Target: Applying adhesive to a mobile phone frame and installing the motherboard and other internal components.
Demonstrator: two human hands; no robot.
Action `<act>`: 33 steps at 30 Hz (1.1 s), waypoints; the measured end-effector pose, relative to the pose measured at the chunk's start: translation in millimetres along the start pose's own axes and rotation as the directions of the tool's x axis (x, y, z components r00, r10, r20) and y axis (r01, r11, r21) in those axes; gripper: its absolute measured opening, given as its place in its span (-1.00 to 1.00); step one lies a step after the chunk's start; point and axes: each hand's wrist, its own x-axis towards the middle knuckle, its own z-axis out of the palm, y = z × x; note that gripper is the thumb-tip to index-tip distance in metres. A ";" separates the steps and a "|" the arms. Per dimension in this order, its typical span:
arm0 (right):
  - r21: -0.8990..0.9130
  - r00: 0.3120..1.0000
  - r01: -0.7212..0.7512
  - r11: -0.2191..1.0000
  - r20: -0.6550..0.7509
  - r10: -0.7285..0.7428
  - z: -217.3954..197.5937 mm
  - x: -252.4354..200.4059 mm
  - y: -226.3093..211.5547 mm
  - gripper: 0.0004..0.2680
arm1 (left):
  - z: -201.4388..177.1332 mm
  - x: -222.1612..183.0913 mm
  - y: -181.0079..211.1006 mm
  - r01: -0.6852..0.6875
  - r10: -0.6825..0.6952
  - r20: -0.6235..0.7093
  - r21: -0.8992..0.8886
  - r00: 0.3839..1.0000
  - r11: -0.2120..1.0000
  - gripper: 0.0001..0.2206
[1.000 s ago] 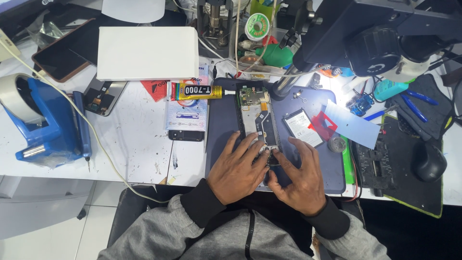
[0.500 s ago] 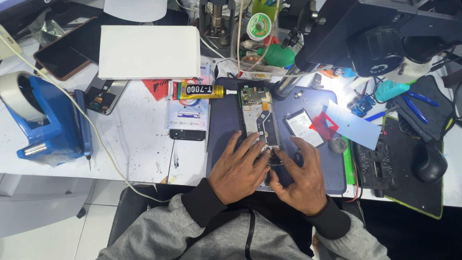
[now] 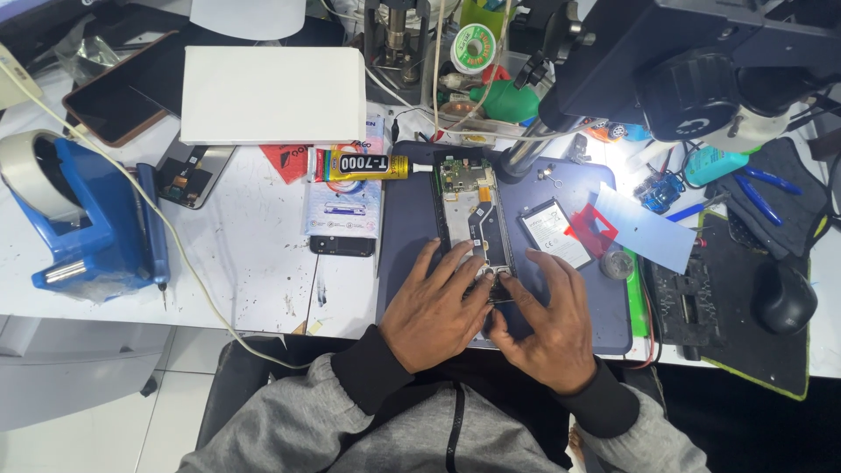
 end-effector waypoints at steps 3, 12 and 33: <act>-0.031 1.000 0.011 0.999 -0.001 -0.011 -1.3 2.5 -2.8 -0.75 | 0.6 0.1 0.6 0.001 -0.001 0.006 0.001 1.000 1.000 -0.68; 0.082 0.997 -0.050 0.995 -0.047 0.054 0.1 -2.6 3.1 -0.70 | 1.6 1.5 -2.5 -0.007 0.007 0.016 -0.020 1.000 1.000 -0.69; -0.031 0.999 -0.009 0.999 -0.035 0.008 1.3 -0.5 -2.4 -0.73 | -1.2 1.3 -1.1 -0.006 0.007 0.026 -0.020 1.000 1.000 -0.70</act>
